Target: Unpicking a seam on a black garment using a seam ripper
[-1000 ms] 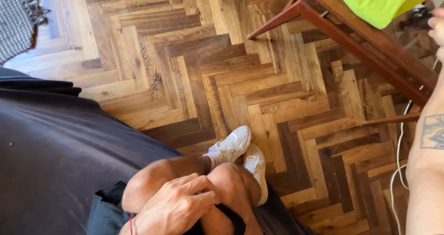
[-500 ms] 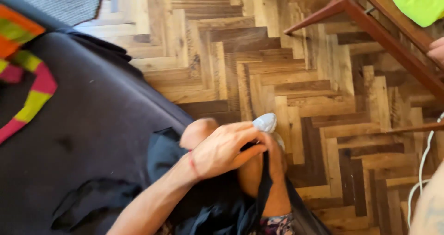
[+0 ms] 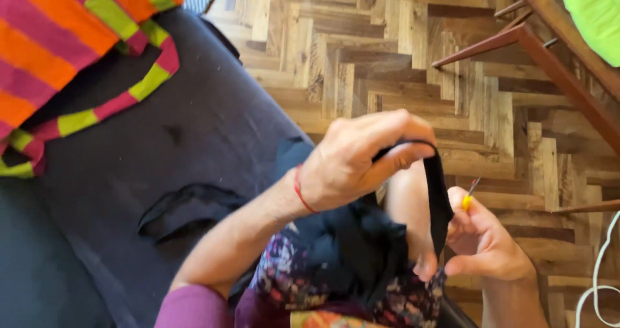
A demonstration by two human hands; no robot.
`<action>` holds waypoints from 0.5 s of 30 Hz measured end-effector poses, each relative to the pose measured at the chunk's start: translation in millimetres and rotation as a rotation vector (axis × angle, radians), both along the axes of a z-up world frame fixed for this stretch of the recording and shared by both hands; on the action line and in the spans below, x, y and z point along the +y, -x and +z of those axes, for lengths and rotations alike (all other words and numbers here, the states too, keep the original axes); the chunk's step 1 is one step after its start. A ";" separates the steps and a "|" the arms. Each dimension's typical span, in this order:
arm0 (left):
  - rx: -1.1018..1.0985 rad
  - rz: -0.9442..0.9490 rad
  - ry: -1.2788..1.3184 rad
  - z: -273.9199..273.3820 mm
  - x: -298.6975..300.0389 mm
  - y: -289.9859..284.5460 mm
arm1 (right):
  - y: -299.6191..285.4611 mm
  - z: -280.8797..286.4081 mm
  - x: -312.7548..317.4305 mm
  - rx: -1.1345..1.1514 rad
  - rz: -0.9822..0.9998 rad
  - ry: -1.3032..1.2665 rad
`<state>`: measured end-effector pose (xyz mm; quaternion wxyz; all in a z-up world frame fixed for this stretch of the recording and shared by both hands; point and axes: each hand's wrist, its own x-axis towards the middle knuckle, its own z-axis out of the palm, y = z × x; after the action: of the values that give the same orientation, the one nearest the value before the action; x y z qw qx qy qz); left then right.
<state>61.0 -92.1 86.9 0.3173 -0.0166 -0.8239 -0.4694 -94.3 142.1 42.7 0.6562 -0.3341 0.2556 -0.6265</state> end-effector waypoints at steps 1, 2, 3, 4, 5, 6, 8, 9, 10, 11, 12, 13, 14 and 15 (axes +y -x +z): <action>0.076 -0.016 0.005 11.9 -2.7 -11.3 | -4.7 -0.4 3.2 0.097 0.091 0.036; 0.152 -0.033 0.012 23.7 -5.7 -22.2 | -8.8 -0.7 6.1 0.192 0.182 0.073; 0.159 -0.026 0.018 36.7 -8.9 -37.5 | -18.6 8.7 6.1 0.199 0.189 0.079; 0.109 -0.010 0.029 49.8 -11.6 -52.6 | -28.0 18.3 6.3 0.211 0.228 0.079; 0.053 0.009 0.035 62.3 -12.0 -69.0 | -38.6 27.7 8.9 0.217 0.270 0.075; 0.053 0.018 0.034 70.5 -12.7 -80.9 | -49.2 36.9 12.2 0.217 0.279 0.076; 0.069 0.035 0.074 87.0 -14.0 -105.2 | -72.3 55.3 20.3 -0.058 0.048 -0.001; 0.072 0.039 0.080 92.6 -13.5 -114.6 | -69.7 58.0 25.5 -0.055 0.053 0.005; 0.075 0.079 0.073 98.6 -12.7 -123.9 | -67.7 65.2 31.9 0.012 0.008 0.001; 0.077 0.123 0.064 104.5 -10.7 -133.8 | -66.3 75.5 39.6 0.078 -0.033 -0.006; 0.079 0.132 0.069 109.6 -12.3 -139.4 | -52.2 79.4 47.4 0.144 -0.074 -0.012; 0.109 0.184 0.093 114.1 -14.0 -146.3 | -38.8 84.2 56.5 0.210 -0.111 -0.018; 0.139 0.236 0.118 118.3 -15.8 -153.6 | -26.8 89.5 67.6 0.276 -0.149 -0.024; 0.141 0.251 0.124 119.8 -18.6 -160.4 | -9.2 89.7 69.9 0.342 -0.186 -0.027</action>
<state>221.5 -110.7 206.6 0.4287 0.0340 -0.8226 -0.3720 -85.1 212.0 132.4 0.5471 -0.4017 0.4015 -0.6150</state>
